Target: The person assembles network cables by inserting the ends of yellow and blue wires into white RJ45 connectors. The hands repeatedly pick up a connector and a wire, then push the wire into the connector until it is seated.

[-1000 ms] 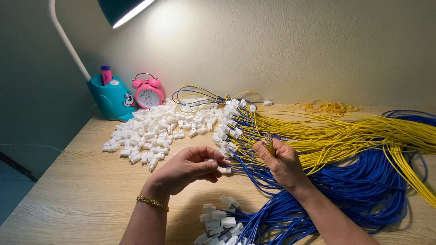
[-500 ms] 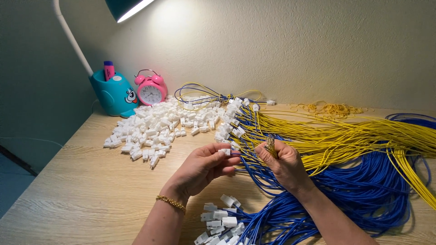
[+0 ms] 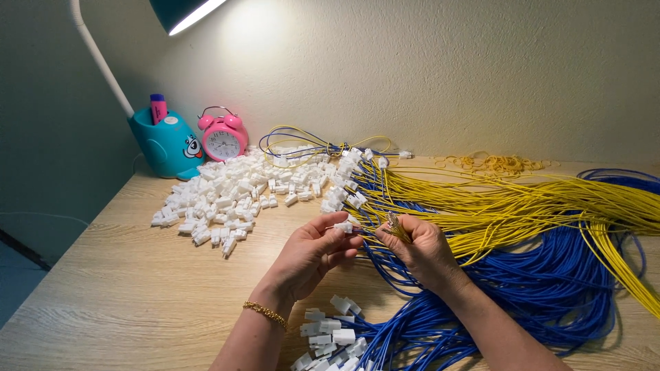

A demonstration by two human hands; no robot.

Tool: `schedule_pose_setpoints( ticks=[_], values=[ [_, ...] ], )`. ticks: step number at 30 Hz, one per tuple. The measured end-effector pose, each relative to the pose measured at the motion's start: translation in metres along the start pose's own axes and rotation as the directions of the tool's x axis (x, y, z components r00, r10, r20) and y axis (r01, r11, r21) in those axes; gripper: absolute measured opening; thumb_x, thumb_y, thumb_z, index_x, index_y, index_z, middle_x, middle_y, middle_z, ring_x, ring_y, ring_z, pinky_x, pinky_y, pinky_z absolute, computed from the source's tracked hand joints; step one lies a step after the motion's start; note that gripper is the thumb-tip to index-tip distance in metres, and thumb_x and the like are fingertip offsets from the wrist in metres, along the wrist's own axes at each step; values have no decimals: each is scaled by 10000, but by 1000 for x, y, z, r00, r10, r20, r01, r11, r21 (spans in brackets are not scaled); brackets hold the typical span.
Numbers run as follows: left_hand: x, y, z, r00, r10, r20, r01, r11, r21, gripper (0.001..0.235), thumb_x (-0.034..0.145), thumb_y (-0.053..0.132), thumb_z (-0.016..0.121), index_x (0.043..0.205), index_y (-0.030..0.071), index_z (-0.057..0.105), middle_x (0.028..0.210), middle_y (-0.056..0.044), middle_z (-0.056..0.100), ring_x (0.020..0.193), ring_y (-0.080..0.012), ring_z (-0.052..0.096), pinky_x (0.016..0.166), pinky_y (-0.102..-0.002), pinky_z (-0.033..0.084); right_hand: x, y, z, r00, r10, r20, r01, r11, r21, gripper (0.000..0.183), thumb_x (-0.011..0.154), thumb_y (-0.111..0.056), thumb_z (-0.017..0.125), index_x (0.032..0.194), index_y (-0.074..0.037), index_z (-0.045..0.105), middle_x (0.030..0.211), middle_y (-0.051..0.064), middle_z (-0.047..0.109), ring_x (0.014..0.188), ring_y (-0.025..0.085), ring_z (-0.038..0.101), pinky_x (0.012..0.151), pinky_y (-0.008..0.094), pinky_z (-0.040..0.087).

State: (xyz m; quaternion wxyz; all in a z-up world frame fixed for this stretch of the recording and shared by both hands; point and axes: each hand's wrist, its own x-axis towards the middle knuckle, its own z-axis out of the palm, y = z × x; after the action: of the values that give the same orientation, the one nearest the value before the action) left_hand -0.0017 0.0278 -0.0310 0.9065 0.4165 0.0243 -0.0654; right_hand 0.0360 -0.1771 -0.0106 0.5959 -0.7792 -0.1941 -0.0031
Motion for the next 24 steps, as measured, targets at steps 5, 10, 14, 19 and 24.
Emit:
schedule_pose_setpoints(
  ticks=[5, 10, 14, 19, 24],
  values=[
    [-1, 0, 3, 1000, -10, 3, 10, 1000, -17, 307, 911, 18, 591, 1211, -33, 551, 1051, -281, 670, 916, -353, 709, 763, -402, 618, 1, 2, 0, 1000, -1, 4, 1, 1000, -12, 119, 854, -126, 739, 791, -25, 727, 579, 47, 591, 611, 117, 510, 604, 271, 453],
    [-3, 0, 5, 1000, -11, 20, 11, 1000, 4, 301, 908, 31, 599, 1199, -25, 548, 1040, -273, 679, 898, -325, 715, 756, -384, 622, 4, 12, -1, 1000, 5, -4, -5, 999, -46, 118, 854, -119, 721, 770, -38, 710, 573, 48, 584, 599, 125, 502, 590, 272, 443],
    [-5, 1, 7, 1000, -6, 16, 6, 1000, 5, 302, 904, 28, 603, 1196, -30, 548, 1032, -274, 683, 890, -321, 717, 751, -380, 624, 3, 14, -1, 1000, 8, -4, -8, 999, -49, 109, 843, -119, 732, 773, -38, 711, 575, 42, 585, 606, 123, 505, 592, 271, 443],
    [-4, 1, 8, 1000, 4, 2, -4, 1000, 23, 288, 900, 23, 610, 1179, -32, 566, 1007, -261, 690, 871, -315, 722, 744, -383, 626, 2, 4, 0, 1000, 14, -12, -15, 998, -66, 98, 833, -118, 735, 767, -49, 712, 575, 49, 585, 598, 127, 509, 582, 277, 446],
    [-3, -1, 7, 1000, -4, -2, 4, 999, 44, 290, 893, 36, 630, 1170, -32, 578, 983, -238, 693, 861, -302, 725, 737, -377, 627, 6, 23, -2, 1000, -10, -14, 9, 997, -73, 105, 830, -98, 724, 745, -42, 698, 556, 55, 567, 578, 133, 499, 565, 281, 438]
  ],
)
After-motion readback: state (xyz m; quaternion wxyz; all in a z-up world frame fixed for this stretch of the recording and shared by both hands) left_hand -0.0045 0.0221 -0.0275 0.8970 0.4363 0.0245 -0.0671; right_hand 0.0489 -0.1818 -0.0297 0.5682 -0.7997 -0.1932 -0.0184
